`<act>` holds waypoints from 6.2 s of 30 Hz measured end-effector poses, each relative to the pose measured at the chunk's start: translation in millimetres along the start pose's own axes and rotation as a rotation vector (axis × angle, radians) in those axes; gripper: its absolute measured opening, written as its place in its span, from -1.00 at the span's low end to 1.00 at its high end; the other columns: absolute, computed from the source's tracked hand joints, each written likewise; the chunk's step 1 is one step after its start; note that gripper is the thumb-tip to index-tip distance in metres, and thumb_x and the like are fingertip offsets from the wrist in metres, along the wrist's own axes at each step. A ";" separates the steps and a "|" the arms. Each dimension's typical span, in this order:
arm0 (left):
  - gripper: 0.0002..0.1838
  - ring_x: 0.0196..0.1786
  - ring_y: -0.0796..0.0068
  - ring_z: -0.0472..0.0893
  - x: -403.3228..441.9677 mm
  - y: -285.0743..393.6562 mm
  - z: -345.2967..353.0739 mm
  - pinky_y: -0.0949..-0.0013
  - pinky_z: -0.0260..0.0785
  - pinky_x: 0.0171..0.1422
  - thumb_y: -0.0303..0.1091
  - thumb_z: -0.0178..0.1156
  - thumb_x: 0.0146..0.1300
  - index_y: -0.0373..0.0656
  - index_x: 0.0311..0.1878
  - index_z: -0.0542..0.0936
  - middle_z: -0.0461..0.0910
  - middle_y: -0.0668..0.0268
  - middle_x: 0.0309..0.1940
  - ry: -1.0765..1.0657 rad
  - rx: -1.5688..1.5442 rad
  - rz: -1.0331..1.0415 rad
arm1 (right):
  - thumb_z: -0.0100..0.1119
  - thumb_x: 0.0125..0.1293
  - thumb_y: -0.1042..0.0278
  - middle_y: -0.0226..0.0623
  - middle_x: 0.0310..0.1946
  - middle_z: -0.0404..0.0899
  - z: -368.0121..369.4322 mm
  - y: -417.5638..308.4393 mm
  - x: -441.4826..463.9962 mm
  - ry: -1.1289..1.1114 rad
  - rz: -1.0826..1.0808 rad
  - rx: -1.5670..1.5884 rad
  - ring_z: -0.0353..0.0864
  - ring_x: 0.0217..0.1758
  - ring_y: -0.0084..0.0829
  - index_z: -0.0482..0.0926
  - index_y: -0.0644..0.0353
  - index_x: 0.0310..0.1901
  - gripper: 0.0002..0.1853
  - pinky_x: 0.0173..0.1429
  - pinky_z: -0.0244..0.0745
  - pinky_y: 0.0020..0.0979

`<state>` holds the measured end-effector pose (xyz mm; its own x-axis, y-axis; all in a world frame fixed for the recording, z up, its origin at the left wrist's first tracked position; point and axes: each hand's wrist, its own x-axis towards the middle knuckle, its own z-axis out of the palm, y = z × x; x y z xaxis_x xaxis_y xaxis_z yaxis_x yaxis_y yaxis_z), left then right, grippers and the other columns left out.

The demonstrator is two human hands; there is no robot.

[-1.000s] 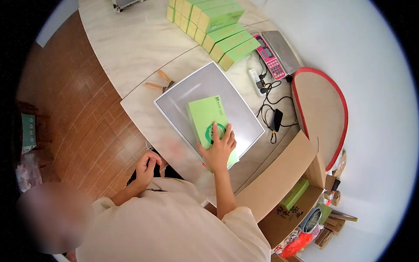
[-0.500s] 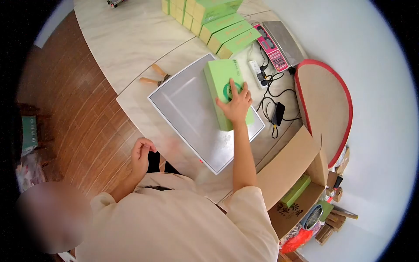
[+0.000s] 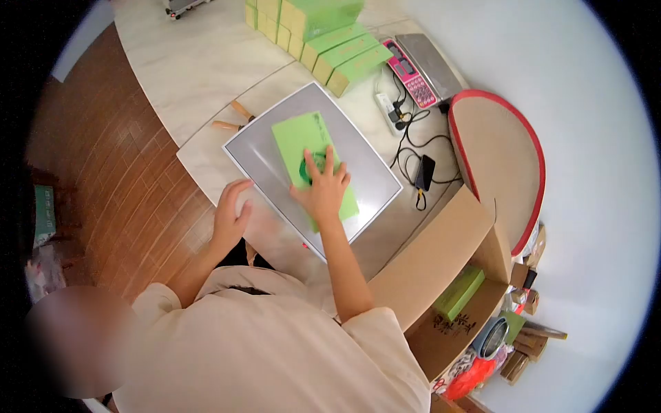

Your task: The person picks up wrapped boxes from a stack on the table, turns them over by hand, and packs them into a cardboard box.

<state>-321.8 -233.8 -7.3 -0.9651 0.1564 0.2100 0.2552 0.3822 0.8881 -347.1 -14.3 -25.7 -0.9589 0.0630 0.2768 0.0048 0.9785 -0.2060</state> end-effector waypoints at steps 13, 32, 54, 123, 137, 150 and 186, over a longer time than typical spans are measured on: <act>-0.34 0.46 0.12 0.15 33.3 7.3 88.2 0.13 -0.03 0.52 -0.13 0.01 0.33 -0.45 0.34 0.21 0.19 -0.04 0.38 -0.411 0.552 0.370 | 0.46 -0.33 0.00 -0.13 0.38 0.15 -76.6 -22.7 -83.5 -0.205 0.199 -0.037 0.27 0.13 0.20 0.46 -0.29 0.24 -0.11 0.14 0.20 0.14; -0.60 0.28 0.09 0.37 158.0 -25.6 37.6 0.17 0.22 0.34 -0.35 0.06 0.28 -0.28 0.17 0.42 0.42 0.06 0.19 -0.124 0.208 0.154 | 0.47 -0.33 -0.02 -0.14 0.34 0.21 20.1 -8.7 66.5 0.071 -0.030 0.162 0.22 0.21 0.17 0.37 -0.17 0.30 -0.03 0.25 0.11 0.11; -0.34 0.27 0.36 0.36 14.2 36.4 68.4 0.34 0.19 0.33 -0.05 0.03 0.42 -0.23 0.41 0.12 0.37 0.17 0.22 -0.570 -0.774 -0.486 | 0.10 0.15 -0.15 -0.24 0.10 0.46 -95.9 10.8 -124.1 -0.015 0.761 1.951 0.46 0.08 -0.33 0.39 0.19 0.23 -0.29 0.11 0.40 -0.38; -0.19 0.38 0.31 0.24 20.9 2.7 -4.1 0.31 0.11 0.40 0.09 0.03 0.37 -0.25 0.45 0.01 0.24 0.15 0.34 -0.228 -0.881 -0.461 | -0.03 0.28 -0.30 -0.18 0.04 0.50 -16.7 -31.0 -29.0 -0.396 0.747 2.087 0.55 -0.07 -0.32 0.39 0.18 0.20 -0.30 -0.05 0.51 -0.35; -0.14 0.26 0.33 0.32 34.0 44.9 56.3 0.33 0.23 0.31 0.05 0.11 0.34 -0.37 0.40 -0.05 0.24 0.07 0.24 -0.044 -0.812 -0.453 | 0.39 0.03 -0.07 0.01 0.26 0.27 -107.5 -22.6 -94.6 0.033 0.303 0.419 0.28 0.27 -0.06 0.11 0.24 0.40 -0.01 0.36 0.10 -0.04; -0.18 0.25 0.26 0.25 4.5 27.0 85.4 0.30 0.18 0.32 -0.10 0.07 0.39 -0.35 0.42 -0.17 0.13 -0.02 0.25 -0.112 -0.648 -0.413 | 0.50 -0.29 0.06 0.30 0.29 0.02 -85.8 -28.4 -58.6 -0.003 0.256 0.289 0.12 0.26 0.25 0.15 0.06 0.41 0.13 0.33 -0.01 0.12; -0.79 -0.15 0.58 0.52 -54.7 -58.0 -32.1 0.51 0.34 -0.04 -0.39 -0.08 0.43 -0.18 -0.02 0.52 0.53 0.35 -0.19 0.149 -0.567 -0.597 | 0.41 -0.24 -0.12 0.11 0.27 0.20 19.2 60.0 100.8 -0.015 -0.017 0.088 0.22 0.28 0.10 0.34 -0.09 0.32 -0.04 0.34 0.08 0.01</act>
<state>-285.7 -293.7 -57.2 -0.9365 -0.0639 -0.3447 -0.3313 -0.1599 0.9299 -448.9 47.0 -28.2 -0.9628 0.0425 0.2669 -0.0363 0.9583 -0.2833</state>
